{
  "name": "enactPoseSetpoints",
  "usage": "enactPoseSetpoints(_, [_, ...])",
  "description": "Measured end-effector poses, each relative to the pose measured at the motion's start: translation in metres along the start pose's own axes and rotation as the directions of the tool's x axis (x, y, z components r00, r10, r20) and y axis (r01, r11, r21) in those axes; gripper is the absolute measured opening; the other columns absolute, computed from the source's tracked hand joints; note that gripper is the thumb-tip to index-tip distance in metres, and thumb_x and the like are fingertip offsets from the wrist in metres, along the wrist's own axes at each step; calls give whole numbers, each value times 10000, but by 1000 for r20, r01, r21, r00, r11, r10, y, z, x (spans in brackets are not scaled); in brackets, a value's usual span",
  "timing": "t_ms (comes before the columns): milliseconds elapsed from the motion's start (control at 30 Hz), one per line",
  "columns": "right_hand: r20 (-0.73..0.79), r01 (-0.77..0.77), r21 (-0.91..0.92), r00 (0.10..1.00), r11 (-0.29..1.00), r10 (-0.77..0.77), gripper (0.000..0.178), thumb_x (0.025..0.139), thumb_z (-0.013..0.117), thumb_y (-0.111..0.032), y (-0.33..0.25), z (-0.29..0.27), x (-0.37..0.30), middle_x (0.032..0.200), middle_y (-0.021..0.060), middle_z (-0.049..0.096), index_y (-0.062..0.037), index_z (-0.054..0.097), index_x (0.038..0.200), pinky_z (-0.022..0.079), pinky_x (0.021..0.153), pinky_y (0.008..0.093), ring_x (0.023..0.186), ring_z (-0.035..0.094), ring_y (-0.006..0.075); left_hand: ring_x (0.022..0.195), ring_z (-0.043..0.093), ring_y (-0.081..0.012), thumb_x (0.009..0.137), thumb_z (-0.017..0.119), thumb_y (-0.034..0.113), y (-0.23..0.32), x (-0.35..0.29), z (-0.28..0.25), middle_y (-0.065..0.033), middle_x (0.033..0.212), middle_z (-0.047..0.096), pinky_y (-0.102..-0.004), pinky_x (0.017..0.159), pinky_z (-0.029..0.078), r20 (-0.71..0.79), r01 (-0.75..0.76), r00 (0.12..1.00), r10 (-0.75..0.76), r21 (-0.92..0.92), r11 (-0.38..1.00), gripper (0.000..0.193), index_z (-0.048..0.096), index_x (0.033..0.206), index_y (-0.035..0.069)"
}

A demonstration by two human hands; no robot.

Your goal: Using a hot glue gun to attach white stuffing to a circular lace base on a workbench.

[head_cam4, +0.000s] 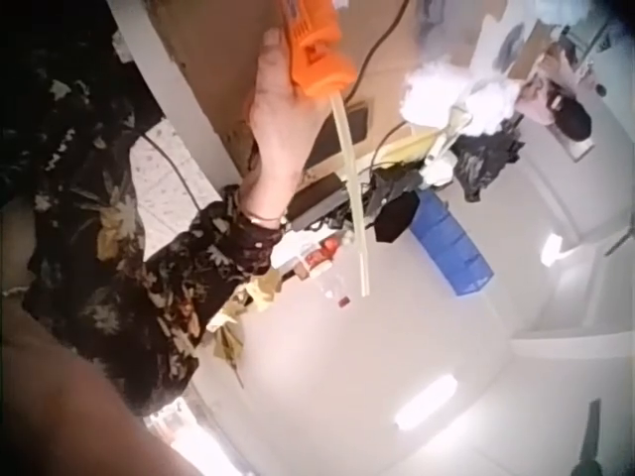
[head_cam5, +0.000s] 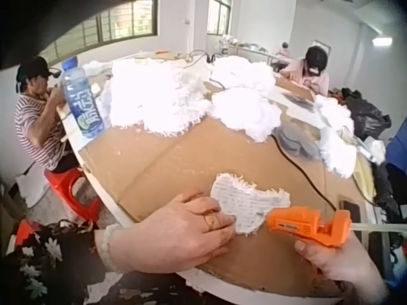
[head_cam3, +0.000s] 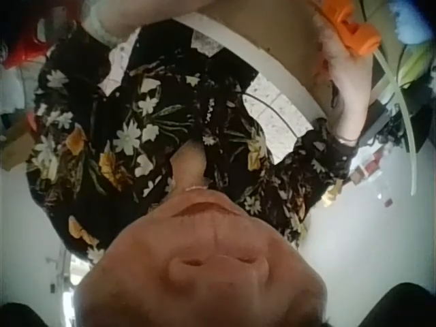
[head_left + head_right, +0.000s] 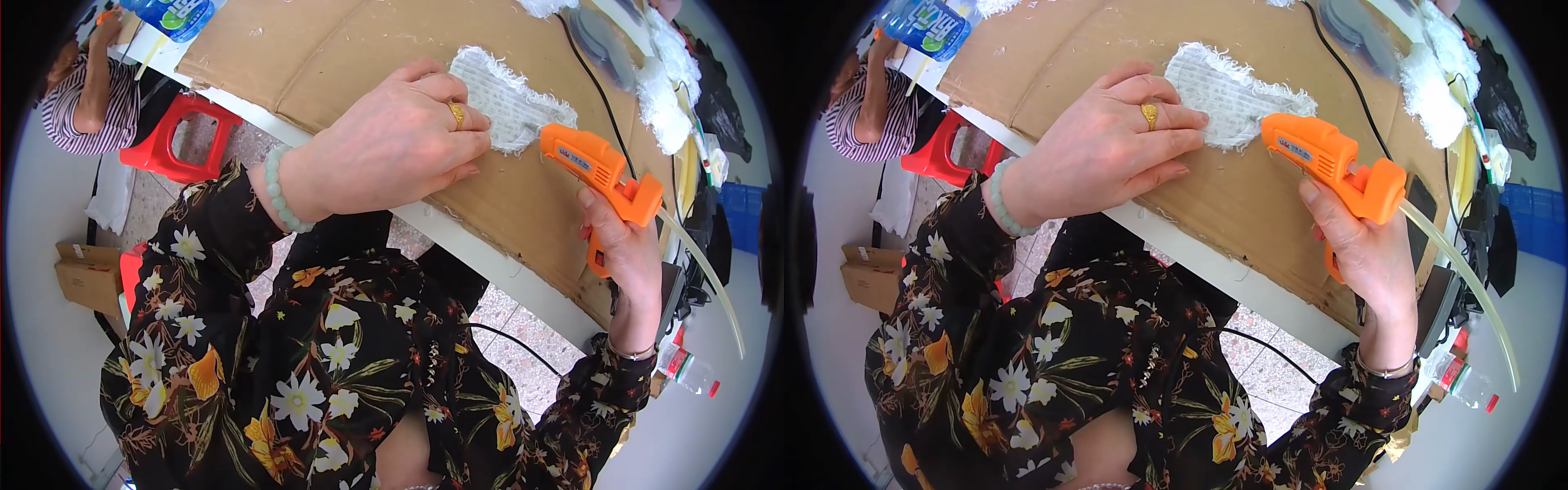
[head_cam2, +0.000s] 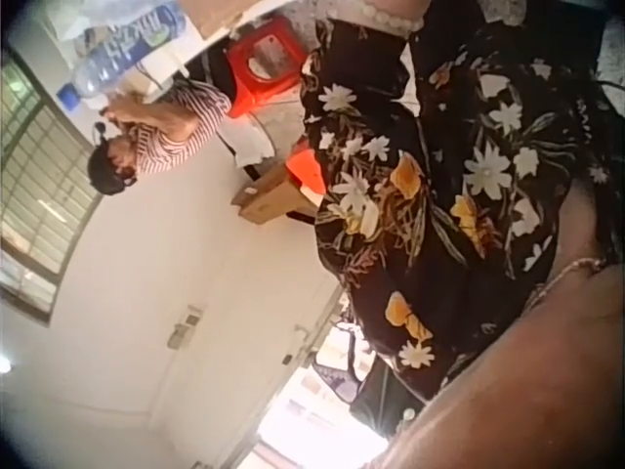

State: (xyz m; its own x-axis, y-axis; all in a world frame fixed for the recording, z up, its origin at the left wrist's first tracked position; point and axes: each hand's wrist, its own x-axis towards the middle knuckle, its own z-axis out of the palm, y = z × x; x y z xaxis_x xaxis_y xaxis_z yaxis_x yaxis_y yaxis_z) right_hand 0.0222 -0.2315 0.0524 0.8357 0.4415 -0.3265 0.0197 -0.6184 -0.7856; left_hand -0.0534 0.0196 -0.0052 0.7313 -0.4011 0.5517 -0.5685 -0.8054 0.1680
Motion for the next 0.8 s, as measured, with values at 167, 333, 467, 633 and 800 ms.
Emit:
enactPoseSetpoints(167, [9,-5,-26,1000,1000,6,245,815,659,-237,-8,2,-7,696,-10,529,-38,567,924,402,537,230,592,508,77,872,547,-196,714,657,177,1,-6,-1,1,891,637,-349,848,405,-33,8,999,-9,-16,1000,151,625,807,64])
enactPoseSetpoints(333, [-27,1,-51,1000,999,-2,237,801,671,-244,-11,1,-4,653,-16,529,-33,576,852,379,504,221,575,497,60,891,545,-194,713,665,190,2,-6,-3,2,913,638,-348,870,392,-25,20,999,-20,-8,1000,170,626,820,65])
enactPoseSetpoints(467, [21,8,-63,1000,998,-6,251,802,668,-261,-15,1,-10,630,-22,520,-33,580,858,378,504,221,570,486,54,934,537,-207,694,689,177,4,-7,-9,-10,972,627,-373,899,389,44,39,998,-38,-15,999,224,621,873,61])
enactPoseSetpoints(633, [61,-7,-94,998,996,13,256,803,667,-266,-19,3,-12,633,-30,517,-33,588,873,367,505,219,567,468,50,978,529,-222,673,712,157,4,-7,-10,-25,1031,608,-394,930,388,101,43,994,-41,-18,999,295,615,933,58])
enactPoseSetpoints(800, [86,-86,-53,992,995,90,276,794,687,-233,-17,1,-9,750,0,544,-37,555,938,417,535,234,600,539,95,992,529,-232,679,708,165,6,-7,-10,-38,1046,607,-421,943,376,132,46,990,-42,-27,999,306,614,951,58])
